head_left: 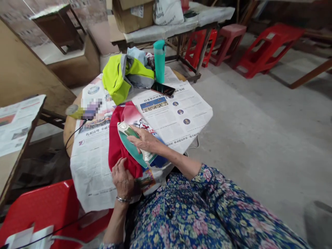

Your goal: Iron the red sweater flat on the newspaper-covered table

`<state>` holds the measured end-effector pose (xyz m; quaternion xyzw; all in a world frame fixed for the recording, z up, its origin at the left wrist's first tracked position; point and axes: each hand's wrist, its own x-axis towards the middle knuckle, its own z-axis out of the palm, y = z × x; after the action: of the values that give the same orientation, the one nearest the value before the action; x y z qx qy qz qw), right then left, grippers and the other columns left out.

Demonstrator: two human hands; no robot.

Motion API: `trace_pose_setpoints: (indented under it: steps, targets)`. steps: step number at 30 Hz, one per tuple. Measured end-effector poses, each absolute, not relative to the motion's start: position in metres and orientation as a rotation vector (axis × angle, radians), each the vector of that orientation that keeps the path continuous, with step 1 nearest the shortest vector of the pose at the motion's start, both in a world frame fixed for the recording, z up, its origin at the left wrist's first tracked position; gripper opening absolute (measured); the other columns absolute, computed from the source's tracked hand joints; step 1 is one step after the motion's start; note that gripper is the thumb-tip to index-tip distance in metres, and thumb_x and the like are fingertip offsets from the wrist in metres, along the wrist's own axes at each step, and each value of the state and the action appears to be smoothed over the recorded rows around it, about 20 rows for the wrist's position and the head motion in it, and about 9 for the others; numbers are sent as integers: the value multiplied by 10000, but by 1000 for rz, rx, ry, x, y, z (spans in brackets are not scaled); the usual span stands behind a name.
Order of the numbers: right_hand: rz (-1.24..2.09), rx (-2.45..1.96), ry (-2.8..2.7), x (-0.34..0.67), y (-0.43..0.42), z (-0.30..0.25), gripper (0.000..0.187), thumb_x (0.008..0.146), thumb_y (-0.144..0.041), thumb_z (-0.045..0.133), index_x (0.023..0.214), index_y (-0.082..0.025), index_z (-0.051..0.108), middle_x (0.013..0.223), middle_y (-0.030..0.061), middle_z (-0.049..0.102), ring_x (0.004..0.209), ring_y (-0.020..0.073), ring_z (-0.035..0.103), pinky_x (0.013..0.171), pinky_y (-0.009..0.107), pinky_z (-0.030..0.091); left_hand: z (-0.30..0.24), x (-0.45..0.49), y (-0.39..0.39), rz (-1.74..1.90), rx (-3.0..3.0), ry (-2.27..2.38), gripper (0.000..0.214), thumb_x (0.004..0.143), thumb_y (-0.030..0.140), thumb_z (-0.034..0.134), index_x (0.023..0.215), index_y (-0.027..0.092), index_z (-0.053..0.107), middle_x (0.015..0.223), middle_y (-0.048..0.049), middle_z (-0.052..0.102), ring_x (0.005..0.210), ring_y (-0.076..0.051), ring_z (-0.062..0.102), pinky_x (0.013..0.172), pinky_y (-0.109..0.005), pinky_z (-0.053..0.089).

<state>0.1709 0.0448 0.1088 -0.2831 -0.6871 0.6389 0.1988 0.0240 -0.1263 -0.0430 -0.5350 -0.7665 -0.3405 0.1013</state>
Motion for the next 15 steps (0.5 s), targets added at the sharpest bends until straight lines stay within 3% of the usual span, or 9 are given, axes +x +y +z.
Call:
trace_pose_setpoints:
  steps: [4,8,15]
  targets:
    - [1745,-792,-1802,191,36,99,444,1045,-220,561,1485,-202,617,622,-100,513,437,116,547,472,229,432,-21,22,-116,-1075,-1562,-2382,217,963,352,564,1092,233,692,1017,-109,776,971,-299,725,946,-457,560]
    - [1708,-881,-1697,227,25,95,555,1023,-290,593,1569,-192,595,608,-93,517,428,126,542,460,243,468,17,30,-92,-1252,-1550,-2475,164,865,360,637,983,260,690,930,-58,775,876,-271,732,864,-419,584]
    - [1321,-999,-1523,300,18,124,692,994,-447,653,1631,-196,554,702,-50,611,458,136,545,453,304,549,79,92,22,-2339,-1815,-2330,176,742,258,769,844,237,627,837,19,707,816,-162,692,784,-266,570]
